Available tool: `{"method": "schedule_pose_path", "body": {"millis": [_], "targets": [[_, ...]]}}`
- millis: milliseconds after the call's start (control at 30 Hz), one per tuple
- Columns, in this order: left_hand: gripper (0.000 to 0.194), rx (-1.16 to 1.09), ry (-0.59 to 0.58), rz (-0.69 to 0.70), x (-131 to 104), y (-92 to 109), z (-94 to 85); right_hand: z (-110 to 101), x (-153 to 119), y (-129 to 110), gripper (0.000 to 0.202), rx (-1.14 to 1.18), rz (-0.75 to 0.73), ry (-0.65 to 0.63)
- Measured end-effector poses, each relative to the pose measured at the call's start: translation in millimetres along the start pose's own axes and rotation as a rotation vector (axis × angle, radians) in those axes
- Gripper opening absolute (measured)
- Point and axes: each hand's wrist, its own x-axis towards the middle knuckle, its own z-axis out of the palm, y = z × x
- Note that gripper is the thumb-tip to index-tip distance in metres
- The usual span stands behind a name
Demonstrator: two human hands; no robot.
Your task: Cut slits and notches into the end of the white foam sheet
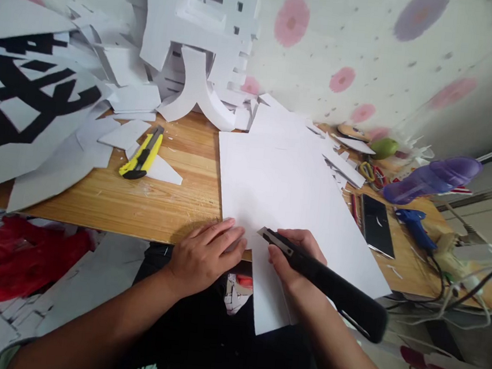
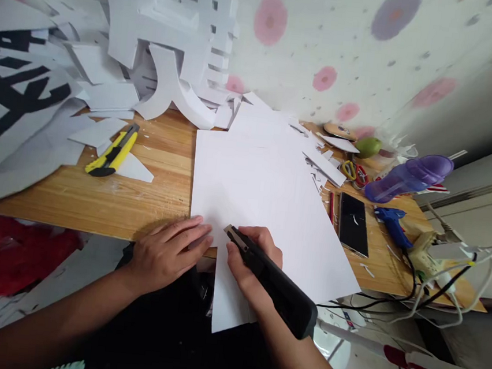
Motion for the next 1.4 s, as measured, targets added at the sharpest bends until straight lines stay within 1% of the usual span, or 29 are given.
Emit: {"method": "schedule_pose_path", "body": {"millis": [100, 267, 433, 633, 733, 900, 1033, 1167, 1400], "targets": [[0.016, -0.021, -0.01, -0.002, -1, -1, 0.7, 1, -2, -1, 0.015, -0.114, -0.06, 0.016], [0.016, -0.055, -0.047, 0.023, -4, -3, 1.5, 3, -5, 3, 0.019, -0.283, -0.229, 0.01], [0.017, -0.058, -0.065, 0.036, -3, -5, -0.3, 3, -8, 3, 0.017, -0.369, -0.233, 0.018], [0.016, -0.07, -0.062, 0.031, -4, -4, -0.1, 1, -4, 3, 0.024, -0.362, -0.378, -0.017], [0.017, -0.077, -0.059, 0.024, -5, -4, 0.1, 1, -3, 3, 0.022, -0.399, -0.382, -0.011], [0.016, -0.078, -0.065, 0.042, -5, -5, 0.6, 4, -4, 2, 0.024, -0.458, -0.451, -0.03], [0.015, -0.061, -0.055, 0.039, -5, -5, 2.0, 7, -8, -1, 0.024, -0.507, -0.395, -0.034], [0.016, -0.07, -0.041, 0.018, -6, -4, 2.3, 9, -9, -5, 0.022, -0.481, -0.37, -0.052], [0.019, -0.084, -0.056, -0.019, -7, -2, 1.1, 6, -13, -3, 0.023, -0.449, -0.424, -0.094]]}}
